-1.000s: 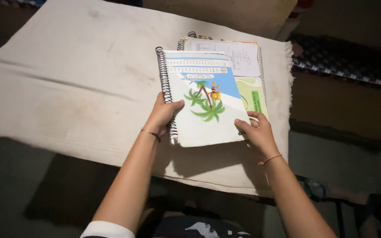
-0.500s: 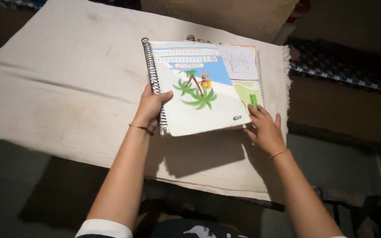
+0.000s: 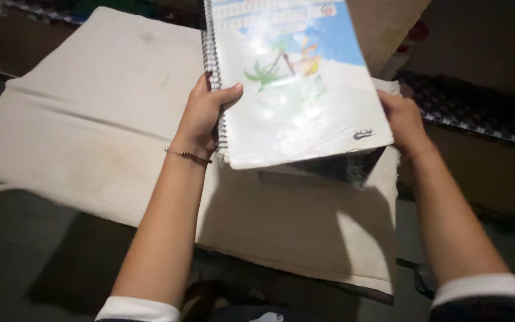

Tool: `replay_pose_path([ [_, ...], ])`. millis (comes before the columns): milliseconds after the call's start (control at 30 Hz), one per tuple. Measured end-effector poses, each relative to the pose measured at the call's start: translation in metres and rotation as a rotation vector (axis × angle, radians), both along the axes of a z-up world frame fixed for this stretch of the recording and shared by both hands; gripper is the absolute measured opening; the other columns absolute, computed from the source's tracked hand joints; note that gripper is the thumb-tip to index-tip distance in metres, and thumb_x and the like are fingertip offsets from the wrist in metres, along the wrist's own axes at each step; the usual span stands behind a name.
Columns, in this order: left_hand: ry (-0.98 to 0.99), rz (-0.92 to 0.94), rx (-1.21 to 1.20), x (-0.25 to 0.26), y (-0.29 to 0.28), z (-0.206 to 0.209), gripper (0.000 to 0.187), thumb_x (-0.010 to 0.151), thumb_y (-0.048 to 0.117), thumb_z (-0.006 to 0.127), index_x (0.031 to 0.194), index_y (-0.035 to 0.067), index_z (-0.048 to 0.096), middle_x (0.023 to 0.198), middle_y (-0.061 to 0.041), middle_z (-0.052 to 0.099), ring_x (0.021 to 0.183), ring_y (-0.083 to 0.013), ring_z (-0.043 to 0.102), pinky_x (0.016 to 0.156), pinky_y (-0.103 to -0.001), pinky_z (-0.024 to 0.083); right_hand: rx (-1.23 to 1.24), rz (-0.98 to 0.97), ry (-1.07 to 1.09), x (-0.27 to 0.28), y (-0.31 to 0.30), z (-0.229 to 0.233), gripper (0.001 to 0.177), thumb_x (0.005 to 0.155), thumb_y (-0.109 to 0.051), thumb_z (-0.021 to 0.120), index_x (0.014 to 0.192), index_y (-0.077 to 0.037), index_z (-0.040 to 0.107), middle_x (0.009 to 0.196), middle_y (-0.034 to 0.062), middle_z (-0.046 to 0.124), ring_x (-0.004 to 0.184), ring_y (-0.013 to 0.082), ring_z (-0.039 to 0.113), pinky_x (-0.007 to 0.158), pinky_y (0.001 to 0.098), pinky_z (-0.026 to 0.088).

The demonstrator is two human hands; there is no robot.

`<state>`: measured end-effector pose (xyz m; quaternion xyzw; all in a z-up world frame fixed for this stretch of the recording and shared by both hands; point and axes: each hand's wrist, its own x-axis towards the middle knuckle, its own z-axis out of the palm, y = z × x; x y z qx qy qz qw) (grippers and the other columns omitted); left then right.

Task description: The person organizes a stack of spiral-bound notebooks and papers on a table covered with a white cloth. They repeatedly pick up individual notebooks, move them to a nearby bed, and then return them to the table, occasionally adjusting the cloth and the stack's position.

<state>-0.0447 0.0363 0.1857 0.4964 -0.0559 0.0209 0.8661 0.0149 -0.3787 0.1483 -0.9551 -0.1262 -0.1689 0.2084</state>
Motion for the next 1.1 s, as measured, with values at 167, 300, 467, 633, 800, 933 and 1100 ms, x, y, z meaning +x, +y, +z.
replay_pose_path([
  [167,-0.012,-0.012,-0.057,0.001,-0.003,0.015,0.041,0.089,-0.001,0.065,0.129,-0.006,0.053,0.113,-0.018,0.071,0.095,-0.0244,0.073,0.083,-0.038,0.063,0.882,0.278,0.424,0.124,-0.039,-0.111,0.04,0.101,-0.026,0.057,0.135,-0.005,0.06,0.127,0.0101,0.066,0.114,0.0239,0.063,0.095,0.037,0.053],
  [300,0.044,0.027,-0.055,-0.009,-0.002,0.006,0.042,0.089,-0.001,0.064,0.129,-0.006,0.054,0.113,-0.017,0.07,0.097,-0.0237,0.073,0.083,-0.038,0.063,0.861,0.399,0.505,0.139,-0.041,-0.167,0.045,0.102,-0.029,0.053,0.141,-0.005,0.055,0.134,0.0107,0.064,0.119,0.0233,0.061,0.1,0.0386,0.052],
  [467,0.115,0.06,-0.049,-0.022,0.0,-0.004,0.042,0.087,-0.001,0.064,0.128,-0.004,0.052,0.112,-0.017,0.07,0.096,-0.0248,0.073,0.081,-0.038,0.064,1.292,0.051,0.429,0.128,-0.017,-0.17,0.043,0.109,-0.033,0.062,0.13,0.004,0.061,0.119,0.0176,0.065,0.108,0.0339,0.058,0.095,0.051,0.042],
  [633,0.115,0.095,-0.052,-0.04,0.009,-0.011,0.043,0.088,-0.001,0.064,0.13,-0.005,0.054,0.113,-0.017,0.07,0.096,-0.0243,0.073,0.081,-0.038,0.064,0.001,-0.186,-0.092,0.063,0.02,-0.119,0.036,0.095,-0.027,0.066,0.118,0.0,0.065,0.117,0.0195,0.06,0.115,0.036,0.052,0.094,0.0485,0.042],
  [800,0.13,0.117,-0.054,-0.063,0.026,-0.015,0.043,0.088,-0.001,0.064,0.129,-0.004,0.053,0.113,-0.016,0.07,0.095,-0.0238,0.074,0.08,-0.037,0.065,0.262,-0.011,-0.128,0.024,0.061,-0.087,0.032,0.098,-0.025,0.063,0.121,-0.004,0.07,0.121,0.016,0.066,0.116,0.0327,0.06,0.1,0.042,0.05],
  [933,0.17,0.159,-0.017,-0.098,0.052,-0.024,0.042,0.088,0.0,0.066,0.129,-0.004,0.054,0.112,-0.016,0.07,0.095,-0.0229,0.073,0.081,-0.038,0.064,1.099,0.329,0.485,-0.033,0.139,-0.068,0.053,0.099,-0.037,0.056,0.138,-0.001,0.056,0.135,0.0159,0.064,0.121,0.0308,0.066,0.101,0.0407,0.053],
  [1100,0.18,0.229,0.042,-0.174,0.115,-0.038,0.043,0.087,-0.001,0.067,0.128,-0.002,0.054,0.111,-0.015,0.071,0.094,-0.0219,0.073,0.083,-0.037,0.063,1.583,0.707,1.118,-0.111,0.243,-0.034,0.077,0.1,-0.056,0.046,0.155,-0.004,0.039,0.151,0.0159,0.055,0.13,0.0282,0.061,0.107,0.0389,0.052],
])
